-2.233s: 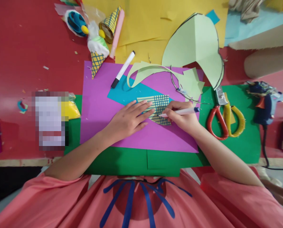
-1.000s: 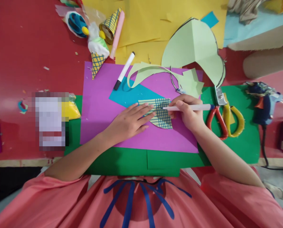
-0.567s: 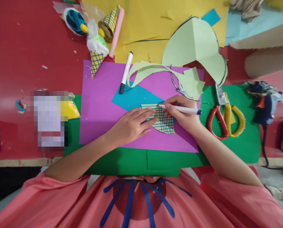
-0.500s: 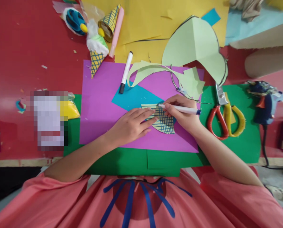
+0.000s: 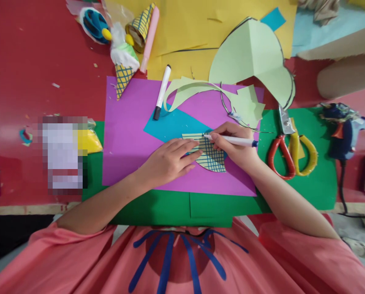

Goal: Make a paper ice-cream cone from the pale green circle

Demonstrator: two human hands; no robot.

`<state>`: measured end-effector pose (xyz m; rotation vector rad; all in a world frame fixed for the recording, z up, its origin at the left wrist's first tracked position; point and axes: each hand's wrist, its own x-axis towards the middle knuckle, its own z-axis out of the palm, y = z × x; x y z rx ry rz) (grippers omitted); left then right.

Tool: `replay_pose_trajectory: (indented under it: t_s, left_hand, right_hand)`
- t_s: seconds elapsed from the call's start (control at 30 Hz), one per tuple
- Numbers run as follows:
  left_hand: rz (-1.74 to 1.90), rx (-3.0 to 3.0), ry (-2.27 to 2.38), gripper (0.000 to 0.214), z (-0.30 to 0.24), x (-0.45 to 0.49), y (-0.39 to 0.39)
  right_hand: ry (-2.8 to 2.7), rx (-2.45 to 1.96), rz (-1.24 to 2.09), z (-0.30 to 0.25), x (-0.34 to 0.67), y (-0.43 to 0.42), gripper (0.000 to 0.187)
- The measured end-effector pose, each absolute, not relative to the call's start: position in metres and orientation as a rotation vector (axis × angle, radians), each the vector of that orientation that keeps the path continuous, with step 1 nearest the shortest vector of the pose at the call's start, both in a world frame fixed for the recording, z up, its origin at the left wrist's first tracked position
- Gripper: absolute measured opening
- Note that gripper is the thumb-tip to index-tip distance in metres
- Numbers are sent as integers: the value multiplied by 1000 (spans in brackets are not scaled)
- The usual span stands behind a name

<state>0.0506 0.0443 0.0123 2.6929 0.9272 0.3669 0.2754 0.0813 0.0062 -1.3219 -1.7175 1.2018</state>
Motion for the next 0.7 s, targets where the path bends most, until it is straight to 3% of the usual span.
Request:
replay_pose_trajectory:
  t_s: [0.7]
  left_hand:
    - [328, 2665, 934, 36, 12, 49, 44]
  right_hand:
    - [-1844, -1314, 1190, 15, 274, 81, 18]
